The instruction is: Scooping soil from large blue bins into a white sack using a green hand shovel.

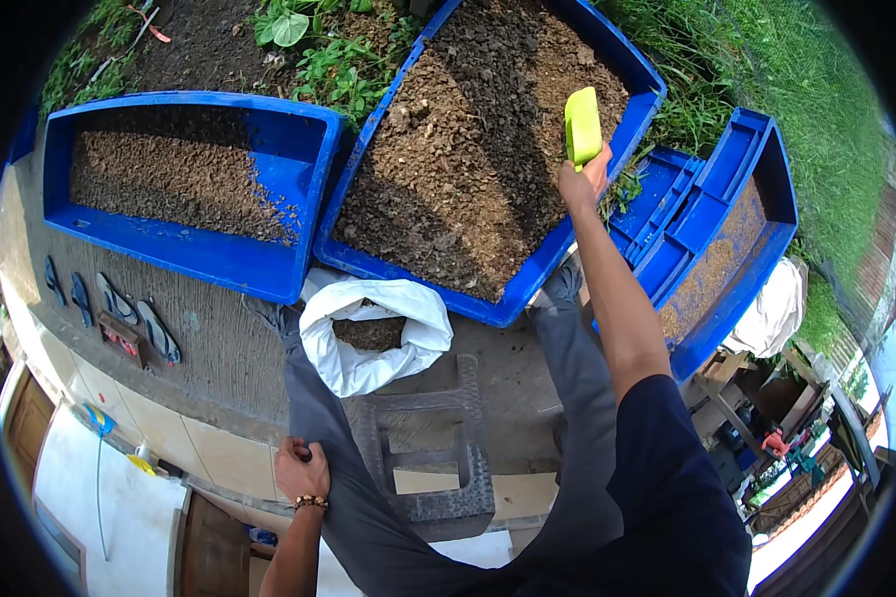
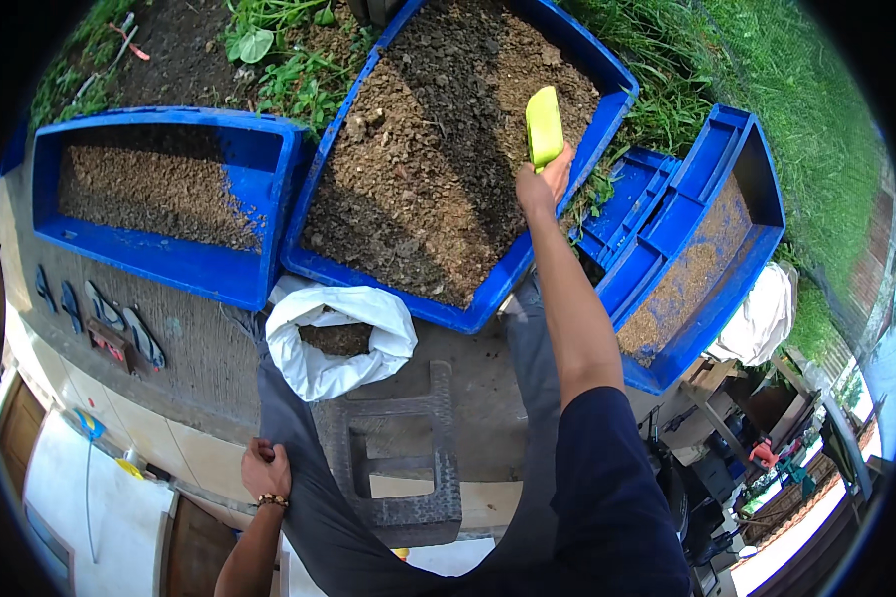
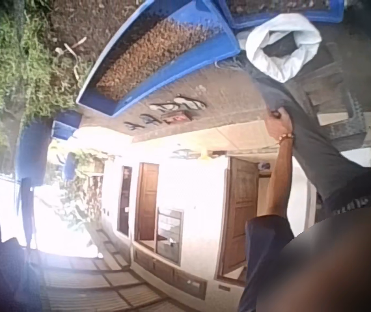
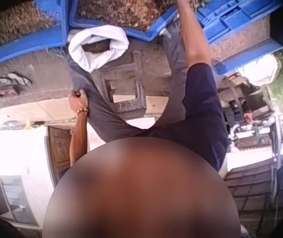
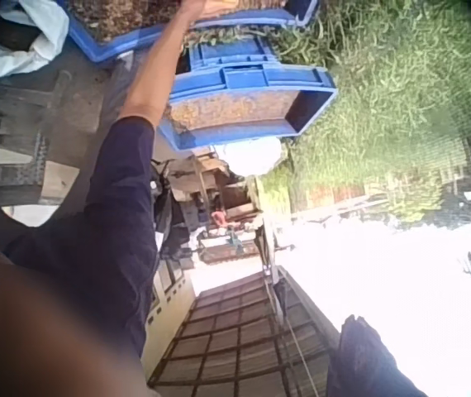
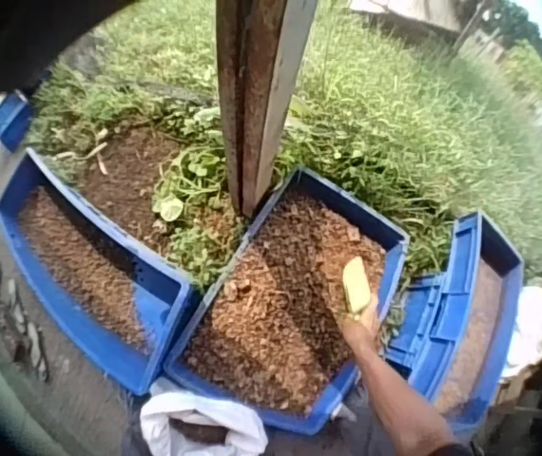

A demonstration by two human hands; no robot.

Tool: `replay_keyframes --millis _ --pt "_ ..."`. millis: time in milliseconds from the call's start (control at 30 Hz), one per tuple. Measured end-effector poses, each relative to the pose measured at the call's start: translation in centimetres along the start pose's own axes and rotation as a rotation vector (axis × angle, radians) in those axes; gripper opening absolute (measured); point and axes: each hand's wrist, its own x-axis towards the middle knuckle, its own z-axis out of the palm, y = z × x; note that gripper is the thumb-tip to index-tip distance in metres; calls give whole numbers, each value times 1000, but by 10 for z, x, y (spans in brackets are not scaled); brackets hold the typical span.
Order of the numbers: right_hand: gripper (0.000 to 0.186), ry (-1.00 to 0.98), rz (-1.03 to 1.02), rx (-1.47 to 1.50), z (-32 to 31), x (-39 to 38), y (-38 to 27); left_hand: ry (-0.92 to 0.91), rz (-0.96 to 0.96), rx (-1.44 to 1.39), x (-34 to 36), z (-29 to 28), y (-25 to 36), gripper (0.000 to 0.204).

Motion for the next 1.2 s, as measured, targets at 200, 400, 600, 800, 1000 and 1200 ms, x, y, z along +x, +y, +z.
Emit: replay_keyframes --millis 200,400,600,800,1000,1200 --pt "70 -89 -151 -60 66 138 -73 31 1 -53 -3 7 7 19" --pt "67 -218 -296 -171 81 102 -78 35 -2 -27 -6 10 23 19" --pt "70 -373 -329 -205 51 25 -26 15 28 -27 -12 15 27 20" --pt "58 -642 -81 94 32 -44 55 -15 56 -8 -13 36 32 20" --pt "54 -872 453 472 3 -107 77 -28 35 26 -9 21 25 21" --pt "65 -1047 282 426 -48 -140 47 -17 39 49 -4 10 16 21"
